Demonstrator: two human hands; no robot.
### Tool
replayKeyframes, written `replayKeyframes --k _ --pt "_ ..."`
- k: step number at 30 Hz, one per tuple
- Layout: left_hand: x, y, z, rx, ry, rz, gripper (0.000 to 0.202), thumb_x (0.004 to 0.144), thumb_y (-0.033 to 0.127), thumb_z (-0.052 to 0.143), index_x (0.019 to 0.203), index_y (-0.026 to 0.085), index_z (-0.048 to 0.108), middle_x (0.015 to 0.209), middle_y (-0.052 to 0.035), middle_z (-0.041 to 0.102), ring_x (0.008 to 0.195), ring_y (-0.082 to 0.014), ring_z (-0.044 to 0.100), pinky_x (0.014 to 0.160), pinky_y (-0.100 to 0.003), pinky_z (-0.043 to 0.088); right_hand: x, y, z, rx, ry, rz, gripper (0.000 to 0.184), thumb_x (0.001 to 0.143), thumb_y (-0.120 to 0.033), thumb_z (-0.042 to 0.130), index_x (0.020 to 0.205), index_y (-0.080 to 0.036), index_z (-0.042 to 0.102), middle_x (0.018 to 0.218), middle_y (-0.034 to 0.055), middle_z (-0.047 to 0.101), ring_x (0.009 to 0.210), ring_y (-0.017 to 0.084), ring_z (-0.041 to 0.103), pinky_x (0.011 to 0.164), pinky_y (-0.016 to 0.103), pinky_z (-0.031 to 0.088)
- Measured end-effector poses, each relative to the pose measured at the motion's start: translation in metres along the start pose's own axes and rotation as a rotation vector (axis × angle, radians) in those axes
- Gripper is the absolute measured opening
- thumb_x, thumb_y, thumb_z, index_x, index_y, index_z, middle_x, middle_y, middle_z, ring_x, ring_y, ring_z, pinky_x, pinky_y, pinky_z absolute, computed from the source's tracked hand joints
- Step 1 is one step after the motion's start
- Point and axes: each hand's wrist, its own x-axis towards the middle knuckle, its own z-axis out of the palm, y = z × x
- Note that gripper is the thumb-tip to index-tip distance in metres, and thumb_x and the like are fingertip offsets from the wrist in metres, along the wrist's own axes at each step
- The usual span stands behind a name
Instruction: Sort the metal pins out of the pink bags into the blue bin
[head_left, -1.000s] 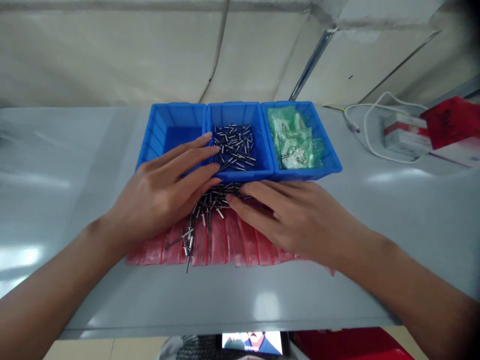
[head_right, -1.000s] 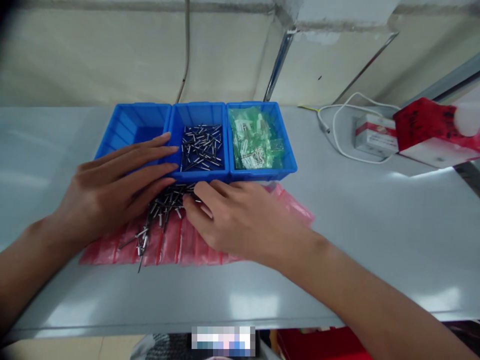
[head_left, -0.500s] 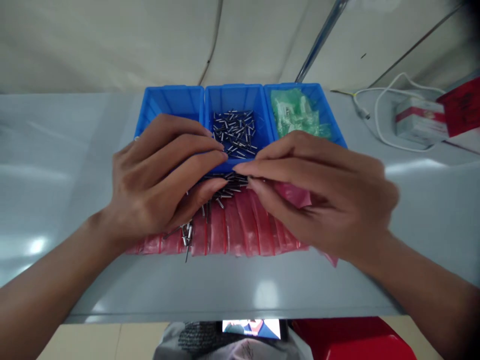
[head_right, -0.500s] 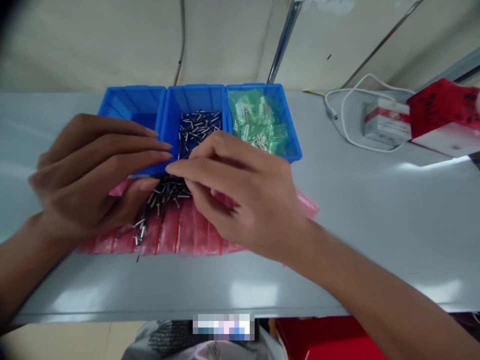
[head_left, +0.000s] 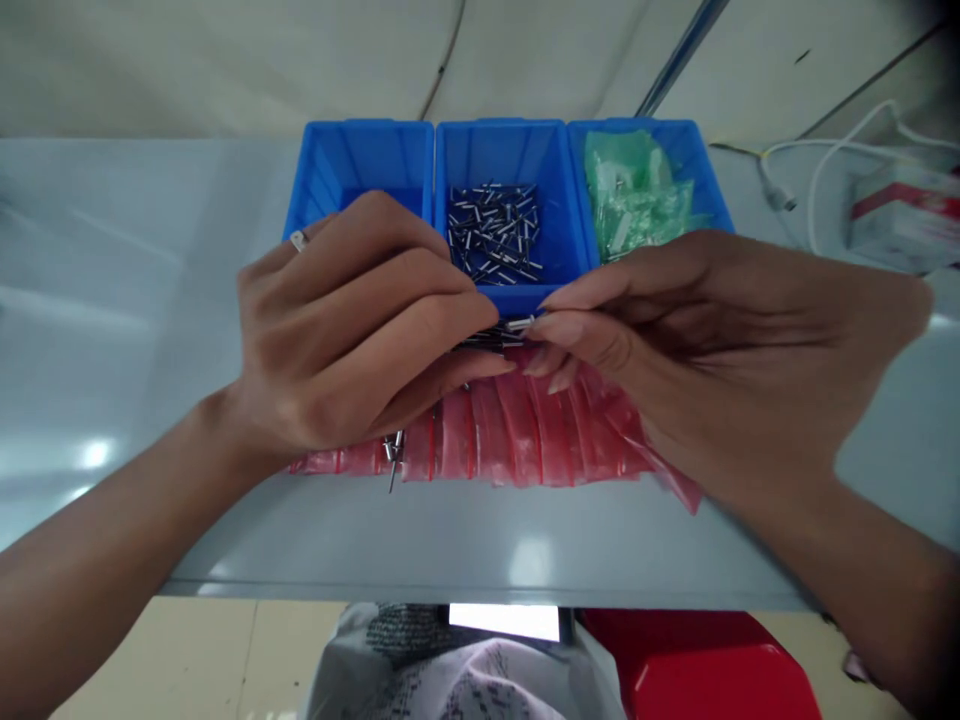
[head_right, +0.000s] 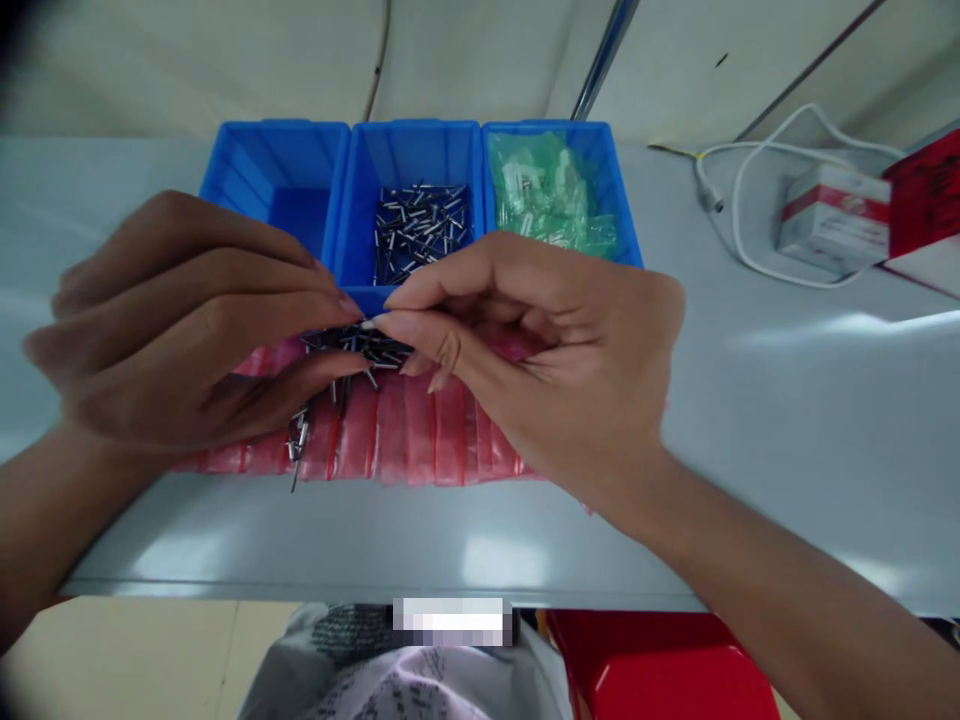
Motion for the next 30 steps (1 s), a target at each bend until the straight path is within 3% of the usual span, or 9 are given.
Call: replayKeyframes --k 3,8,14,20,25,28,30 --pt "-0.001 -0.001 0.001 0.008 -0.012 -0.01 0.032 0.102 0.032 0.081 0.13 0.02 0.072 0.113 -0.006 0.084 0.107 -0.0333 0.084 0.079 -0.051 0.071 0.001 -0.003 0.001 0.103 -0.062 0.046 0.019 0.089 -0.012 0.093 0.102 -0.026 0.09 0.088 -0.0067 0.085 0.079 0.014 0.084 0.076 0.023 0.076" --pt "-0.001 0.0 0.004 0.023 0.042 -0.004 0.026 0.103 0.027 0.077 0.126 0.019 0.07 0.108 -0.0065 0.082 0.102 -0.0305 0.083 0.077 -0.048 0.072 0.003 -0.005 0.001 0.126 -0.04 0.052 0.016 0.094 -0.013 0.089 0.102 -0.027 0.09 0.088 -0.0055 0.084 0.078 0.016 0.084 0.07 0.028 0.076" --pt "-0.002 0.001 0.006 0.008 0.039 -0.066 0.024 0.102 0.024 0.077 0.125 0.026 0.069 0.106 -0.0015 0.082 0.096 -0.0283 0.084 0.076 -0.044 0.07 0.002 -0.003 0.001 0.114 -0.065 0.035 0.018 0.091 -0.012 0.092 0.103 -0.025 0.09 0.087 -0.0068 0.085 0.077 0.012 0.083 0.075 0.02 0.074" --pt "-0.002 0.003 0.007 0.006 0.065 -0.142 0.019 0.103 0.022 0.075 0.12 0.023 0.068 0.104 -0.0027 0.081 0.097 -0.0255 0.082 0.075 -0.04 0.067 0.009 -0.005 -0.003 0.155 -0.028 0.089 0.019 0.09 -0.011 0.091 0.099 -0.027 0.091 0.087 -0.0043 0.087 0.072 0.017 0.084 0.067 0.028 0.077" --pt "-0.002 0.005 0.005 -0.023 0.049 -0.17 0.021 0.107 0.031 0.074 0.124 0.023 0.066 0.109 -0.0018 0.081 0.104 -0.0248 0.082 0.08 -0.039 0.068 0.008 -0.006 0.0 0.222 -0.019 0.083 0.019 0.089 -0.009 0.091 0.098 -0.025 0.091 0.082 -0.0038 0.086 0.068 0.017 0.084 0.067 0.023 0.076" --pt "-0.008 0.005 0.0 -0.089 -0.011 -0.275 0.024 0.111 0.048 0.066 0.122 0.026 0.07 0.116 -0.0006 0.081 0.12 -0.0252 0.08 0.098 -0.044 0.071 0.006 -0.006 0.002 0.257 -0.039 0.092 0.018 0.089 -0.009 0.092 0.099 -0.024 0.091 0.082 -0.0048 0.086 0.069 0.016 0.084 0.069 0.025 0.077" --pt "-0.013 0.004 -0.002 -0.156 -0.034 -0.4 0.04 0.111 0.064 0.06 0.118 0.026 0.071 0.121 -0.0027 0.08 0.129 -0.028 0.078 0.109 -0.052 0.069 0.006 -0.005 0.002 0.253 -0.052 0.112 0.016 0.09 -0.012 0.092 0.099 -0.025 0.09 0.083 -0.0074 0.085 0.069 0.014 0.083 0.069 0.025 0.076"
